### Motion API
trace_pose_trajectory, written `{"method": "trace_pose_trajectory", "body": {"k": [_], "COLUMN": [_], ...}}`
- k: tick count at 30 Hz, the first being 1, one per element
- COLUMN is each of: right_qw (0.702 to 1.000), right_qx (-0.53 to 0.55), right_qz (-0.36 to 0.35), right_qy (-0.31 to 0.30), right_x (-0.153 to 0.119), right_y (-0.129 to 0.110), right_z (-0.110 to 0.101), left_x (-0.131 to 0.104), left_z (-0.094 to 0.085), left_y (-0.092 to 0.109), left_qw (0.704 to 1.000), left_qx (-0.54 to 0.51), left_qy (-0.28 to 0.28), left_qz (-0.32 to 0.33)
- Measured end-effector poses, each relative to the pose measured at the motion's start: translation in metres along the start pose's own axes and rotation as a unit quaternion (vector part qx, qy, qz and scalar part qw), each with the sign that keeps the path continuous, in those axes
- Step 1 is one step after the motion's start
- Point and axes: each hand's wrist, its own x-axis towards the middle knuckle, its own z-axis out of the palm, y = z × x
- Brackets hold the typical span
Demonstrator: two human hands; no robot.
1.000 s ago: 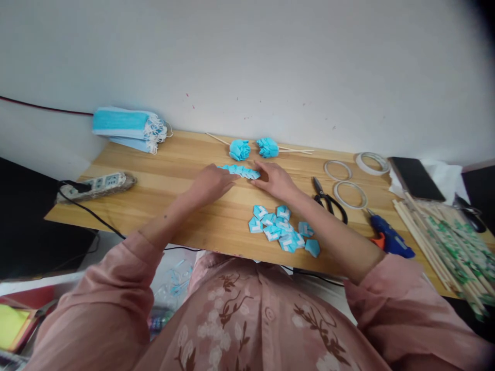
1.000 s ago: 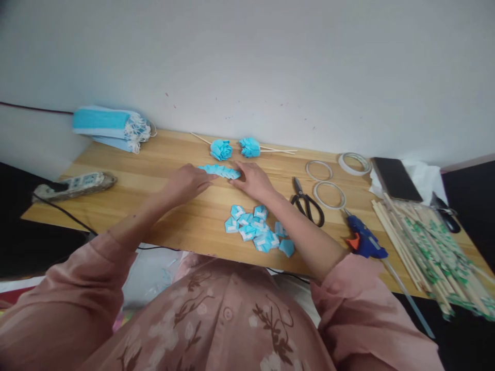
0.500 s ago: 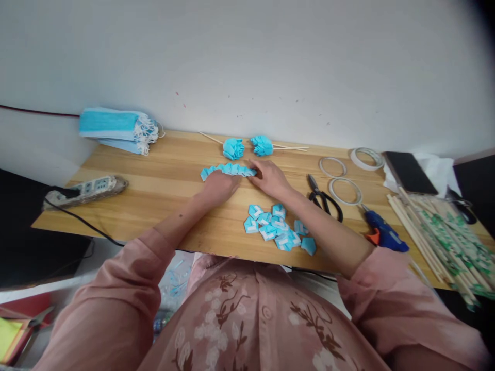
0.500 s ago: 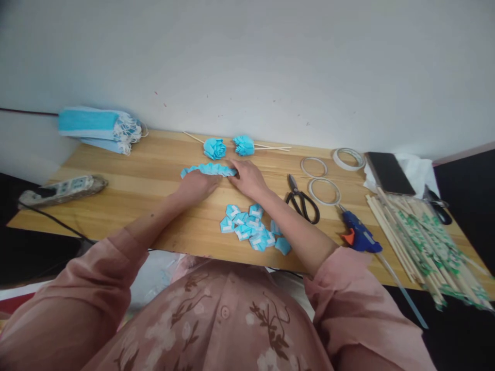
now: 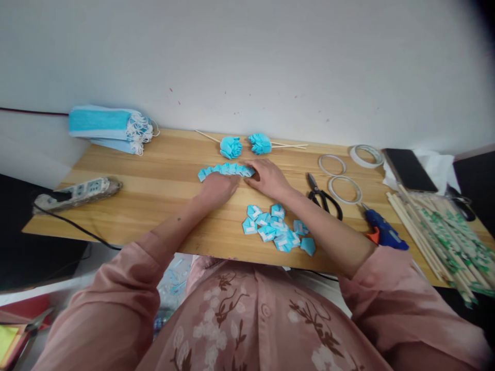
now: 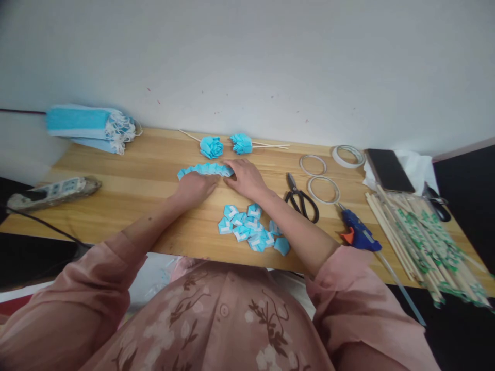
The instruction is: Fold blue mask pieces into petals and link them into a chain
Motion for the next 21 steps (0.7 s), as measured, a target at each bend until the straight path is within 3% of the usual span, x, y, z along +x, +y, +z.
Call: {"method": "trace_pose_trajectory", "body": {"k": [6,21], "right_qw": [1.000,0.996], "right_qx": [-0.018,-0.006], "right_qz": [-0.001,-0.084], "right_qy": [0.000,-0.006], "right_x": [0.000,-0.009], "right_y": [-0.007,0.004], "right_z": [-0.001,-0.002], "left_x": [-0.002,-0.001], "left_z": [0.005,-0.001], "left_y": [0.000,0.004], "left_qw": [0.999,1.000], "left_qx": [-0.024,0.005], "left_qy": [0.032,0.012], "left_qz": [-0.010,-0.003]}}
